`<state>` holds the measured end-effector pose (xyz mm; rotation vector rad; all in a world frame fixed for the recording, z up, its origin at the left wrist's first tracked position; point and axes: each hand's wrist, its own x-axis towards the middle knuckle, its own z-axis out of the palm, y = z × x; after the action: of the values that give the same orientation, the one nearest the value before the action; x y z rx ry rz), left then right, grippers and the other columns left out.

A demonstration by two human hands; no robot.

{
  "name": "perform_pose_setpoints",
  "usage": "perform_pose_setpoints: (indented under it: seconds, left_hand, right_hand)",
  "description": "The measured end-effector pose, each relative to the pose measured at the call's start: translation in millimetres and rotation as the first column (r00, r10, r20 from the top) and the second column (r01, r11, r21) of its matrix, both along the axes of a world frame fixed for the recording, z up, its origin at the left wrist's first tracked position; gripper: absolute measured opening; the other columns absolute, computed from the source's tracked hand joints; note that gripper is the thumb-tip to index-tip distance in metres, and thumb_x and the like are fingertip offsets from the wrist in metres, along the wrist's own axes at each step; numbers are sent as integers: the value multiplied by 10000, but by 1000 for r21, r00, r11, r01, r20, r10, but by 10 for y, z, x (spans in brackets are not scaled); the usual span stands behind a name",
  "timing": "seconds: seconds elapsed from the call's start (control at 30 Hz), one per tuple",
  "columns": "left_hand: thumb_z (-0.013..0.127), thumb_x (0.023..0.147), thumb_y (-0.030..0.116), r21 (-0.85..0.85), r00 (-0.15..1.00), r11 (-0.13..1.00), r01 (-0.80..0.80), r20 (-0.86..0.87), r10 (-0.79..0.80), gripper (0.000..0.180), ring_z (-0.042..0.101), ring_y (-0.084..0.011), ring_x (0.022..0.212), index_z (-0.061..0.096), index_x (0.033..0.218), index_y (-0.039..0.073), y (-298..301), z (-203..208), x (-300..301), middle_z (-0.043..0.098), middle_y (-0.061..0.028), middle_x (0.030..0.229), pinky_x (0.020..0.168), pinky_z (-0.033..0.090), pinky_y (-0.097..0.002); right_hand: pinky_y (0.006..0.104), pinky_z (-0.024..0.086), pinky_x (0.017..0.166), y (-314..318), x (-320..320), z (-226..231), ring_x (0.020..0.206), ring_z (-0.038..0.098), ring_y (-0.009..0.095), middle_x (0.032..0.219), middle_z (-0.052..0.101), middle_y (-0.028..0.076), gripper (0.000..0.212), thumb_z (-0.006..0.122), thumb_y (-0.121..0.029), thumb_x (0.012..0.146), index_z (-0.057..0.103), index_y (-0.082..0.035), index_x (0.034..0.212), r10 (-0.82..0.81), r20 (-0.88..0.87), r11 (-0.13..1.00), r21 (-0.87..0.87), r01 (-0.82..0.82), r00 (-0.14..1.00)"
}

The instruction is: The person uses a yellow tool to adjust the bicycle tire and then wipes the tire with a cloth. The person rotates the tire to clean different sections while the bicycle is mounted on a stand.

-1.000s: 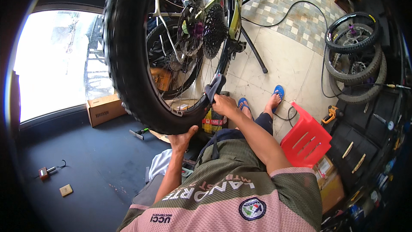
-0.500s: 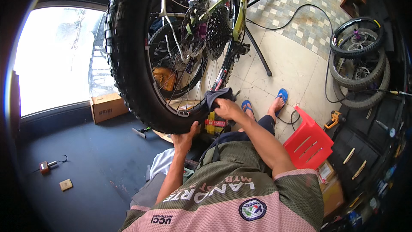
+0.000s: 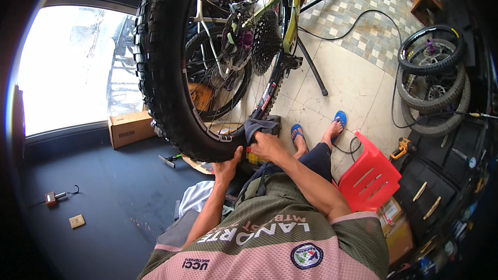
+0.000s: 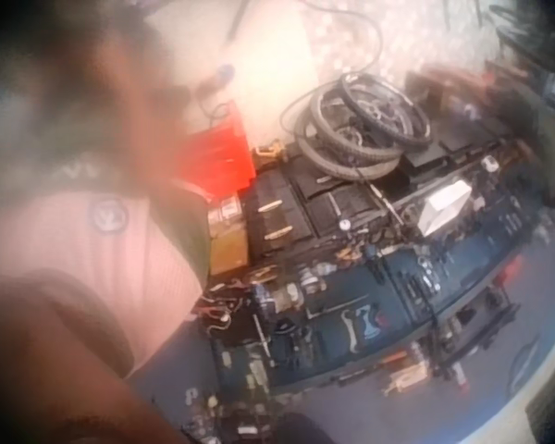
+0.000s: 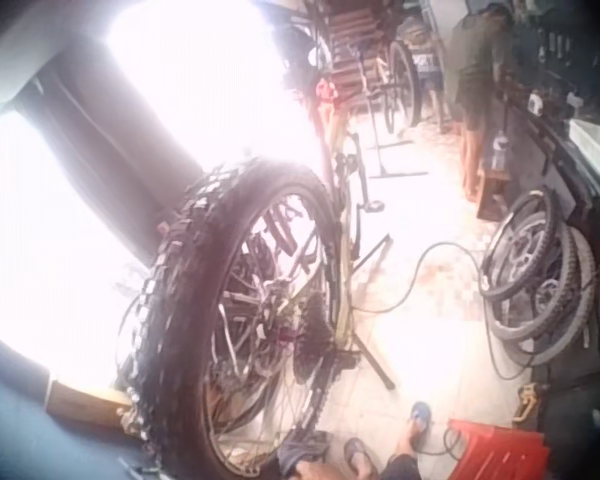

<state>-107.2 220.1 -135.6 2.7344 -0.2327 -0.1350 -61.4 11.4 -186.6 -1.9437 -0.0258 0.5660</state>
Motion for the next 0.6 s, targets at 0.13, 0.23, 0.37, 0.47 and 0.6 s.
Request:
perform_pose_setpoints:
  seconds: [0.13, 0.23, 0.37, 0.47, 0.6]
  left_hand:
    - [754, 959, 305, -311, 966, 923, -228, -193, 174, 324, 642, -363, 1181, 745, 1278, 356, -155, 10, 50, 730, -105, 1209, 1078, 430, -565]
    - [772, 948, 300, -32, 996, 998, 55, 75, -53, 309, 662, -326, 1139, 759, 1256, 288, -35, -111, 8, 743, -101, 1183, 1069, 445, -528]
    - [841, 899, 289, 291, 942, 934, 210, 195, -273, 337, 693, -266, 1050, 774, 1177, 111, 68, -251, -13, 766, -88, 1113, 1063, 456, -457]
    - [869, 868, 258, -266, 992, 955, -129, -34, 125, 366, 711, -242, 979, 761, 1121, 17, -206, -118, 76, 774, -74, 1061, 1006, 497, -418]
    - [870, 864, 238, -518, 945, 801, -298, -278, 172, 379, 717, -251, 940, 746, 1124, -8, -257, 233, 155, 770, -102, 1027, 931, 540, -406]
  right_hand:
    - [592, 556, 825, -54, 370, -46, 899, 701, 517, 937, 715, 320, 301, 590, -218, 791, 702, 18, 939, 29, 47, 988, -151, -21, 998]
    - [571, 561, 879, -21, 363, -127, 998, 710, 472, 1025, 723, 314, 308, 589, -235, 821, 699, -6, 995, 116, -50, 973, -193, -123, 992]
    - [567, 539, 933, -55, 218, -219, 1072, 676, 491, 1076, 702, 331, 360, 564, -225, 818, 677, 0, 1075, -81, 20, 980, 186, 76, 997]
    - [548, 532, 954, -41, 391, -428, 1091, 674, 484, 1121, 712, 299, 372, 552, -221, 823, 675, -11, 1105, 44, -74, 993, -108, -52, 996]
    - [539, 542, 956, -52, 650, -565, 1091, 687, 465, 1148, 728, 263, 346, 557, -222, 839, 686, -9, 1079, 82, -68, 953, -287, -98, 994]
